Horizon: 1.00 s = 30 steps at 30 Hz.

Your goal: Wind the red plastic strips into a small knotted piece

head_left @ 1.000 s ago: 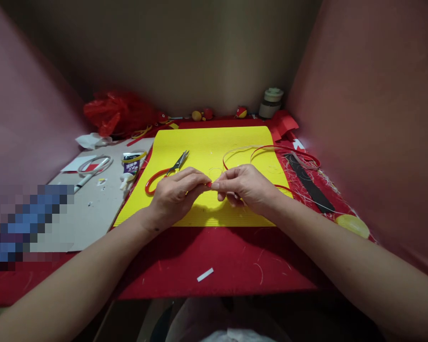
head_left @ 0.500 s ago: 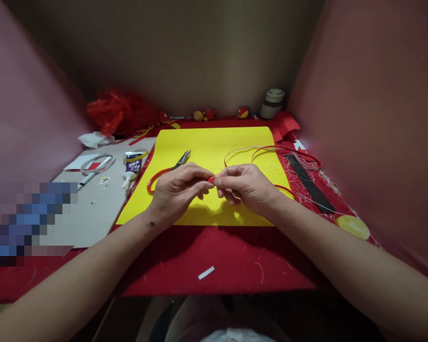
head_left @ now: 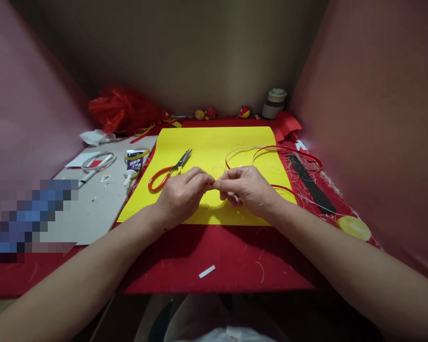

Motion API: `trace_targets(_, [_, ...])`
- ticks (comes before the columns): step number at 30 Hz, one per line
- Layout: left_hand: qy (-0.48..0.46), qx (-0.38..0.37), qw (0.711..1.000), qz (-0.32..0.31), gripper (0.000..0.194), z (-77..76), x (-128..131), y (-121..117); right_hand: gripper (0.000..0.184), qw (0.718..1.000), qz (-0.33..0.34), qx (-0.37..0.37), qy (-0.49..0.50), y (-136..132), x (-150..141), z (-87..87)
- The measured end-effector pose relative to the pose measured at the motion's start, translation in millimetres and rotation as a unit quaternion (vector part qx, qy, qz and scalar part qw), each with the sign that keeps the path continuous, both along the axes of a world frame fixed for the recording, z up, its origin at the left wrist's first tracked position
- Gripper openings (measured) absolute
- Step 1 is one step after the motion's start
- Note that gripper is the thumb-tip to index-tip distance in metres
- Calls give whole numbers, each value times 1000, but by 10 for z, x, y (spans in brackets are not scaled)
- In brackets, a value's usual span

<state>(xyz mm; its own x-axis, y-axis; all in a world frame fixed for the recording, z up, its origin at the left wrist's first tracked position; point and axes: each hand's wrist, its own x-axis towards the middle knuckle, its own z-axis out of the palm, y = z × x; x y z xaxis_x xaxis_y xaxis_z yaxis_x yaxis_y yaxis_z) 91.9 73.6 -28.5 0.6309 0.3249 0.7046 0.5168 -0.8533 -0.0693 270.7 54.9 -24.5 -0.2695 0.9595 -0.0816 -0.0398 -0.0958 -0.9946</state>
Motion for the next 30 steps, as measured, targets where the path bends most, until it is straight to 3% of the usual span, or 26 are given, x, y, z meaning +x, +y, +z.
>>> trace_targets(3, [-43, -74, 996, -11, 8, 22, 15, -27, 11, 1000, 2, 6, 25, 5, 3, -6])
trace_targets(6, [-135, -227, 964, -45, 6, 56, 23, -57, 10, 996, 32, -3, 85, 16, 16, -8])
trace_targets(7, [-154, -247, 955, -56, 7, 61, 22, -62, 10, 994, 43, -7, 99, 20, 20, -8])
trace_targets(12, [-85, -111, 989, -41, 6, 50, -3, -44, 11, 997, 45, -25, 62, 33, 28, 5])
trace_targets(16, [-30, -32, 999, -15, 7, 41, -9, -13, 14, 1000, 15, -6, -3, 24, 26, 26])
trace_targets(23, [11, 13, 1000, -13, 9, 33, -7, -8, 17, 1000, -11, -1, -7, -14, -5, 29])
trace_targets(26, [-46, -88, 995, -25, 6, 54, 13, -42, 15, 1000, -1, 6, 28, -2, 2, 13])
trace_targets(28, [-117, -212, 969, -43, 4, 66, 31, -67, 15, 998, 21, 8, 65, 14, 14, 3])
trace_targets(30, [-179, -288, 939, -64, 5, 66, 41, -81, 16, 994, 46, -1, 95, 29, 26, -5])
